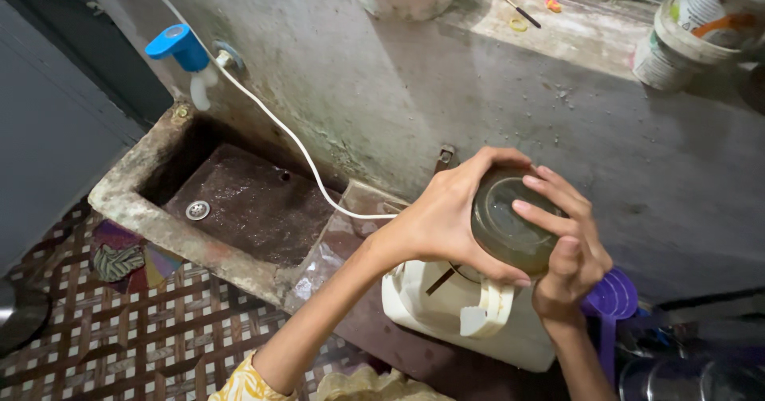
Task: The person pours water from a purple measuring cup into a mixer grinder jar containing green ingredients, places the jar on the base, holds the lid while running the grinder, then opens the lid to reveal the blended green paste. They unplug the appliance and wipe the base with a cloth.
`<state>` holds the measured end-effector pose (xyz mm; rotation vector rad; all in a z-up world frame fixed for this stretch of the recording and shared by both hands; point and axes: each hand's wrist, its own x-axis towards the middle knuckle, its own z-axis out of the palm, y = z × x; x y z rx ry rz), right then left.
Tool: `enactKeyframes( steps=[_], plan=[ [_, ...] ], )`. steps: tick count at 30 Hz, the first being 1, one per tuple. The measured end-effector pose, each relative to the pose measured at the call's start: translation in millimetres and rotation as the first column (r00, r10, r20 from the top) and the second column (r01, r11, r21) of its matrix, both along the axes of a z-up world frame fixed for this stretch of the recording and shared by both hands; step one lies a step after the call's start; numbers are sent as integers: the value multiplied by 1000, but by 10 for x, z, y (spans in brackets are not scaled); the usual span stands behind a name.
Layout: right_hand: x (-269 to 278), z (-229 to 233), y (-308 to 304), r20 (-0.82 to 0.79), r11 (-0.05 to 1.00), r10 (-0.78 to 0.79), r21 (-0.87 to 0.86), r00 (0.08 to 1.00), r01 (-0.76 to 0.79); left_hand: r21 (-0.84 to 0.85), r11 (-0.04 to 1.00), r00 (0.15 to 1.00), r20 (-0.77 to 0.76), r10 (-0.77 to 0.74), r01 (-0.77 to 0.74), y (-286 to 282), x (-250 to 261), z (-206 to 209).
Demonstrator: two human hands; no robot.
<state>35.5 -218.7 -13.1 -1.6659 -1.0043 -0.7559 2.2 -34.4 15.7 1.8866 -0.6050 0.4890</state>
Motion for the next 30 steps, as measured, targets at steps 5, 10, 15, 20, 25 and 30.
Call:
enactKeyframes(
  steps=[5, 10, 15, 20, 25, 30],
  plan=[
    [-2, 3, 2, 6, 1000, -25, -4, 1000, 25, 77, 994, 996, 54, 69, -74, 31, -46, -25],
    [5, -20, 12, -3, 999, -36, 6, 999, 36, -32, 999, 991, -133, 12, -17, 59, -76, -68],
    [29, -57, 40, -21, 999, -29, 38, 999, 30, -137, 990, 991, -133, -28, 10, 54, -64, -127],
    [56, -122, 72, -19, 997, -22, 76, 1000, 24, -216, 976, 989, -132, -72, 42, 50, -57, -208],
    [95, -156, 95, -5, 994, -11, 107, 1000, 12, -227, 973, 992, -111, -65, 38, 41, -40, -244],
    [110, -168, 112, 8, 994, -26, 110, 1000, 25, -255, 965, 988, -129, -90, 55, 62, -41, -264]
  ],
)
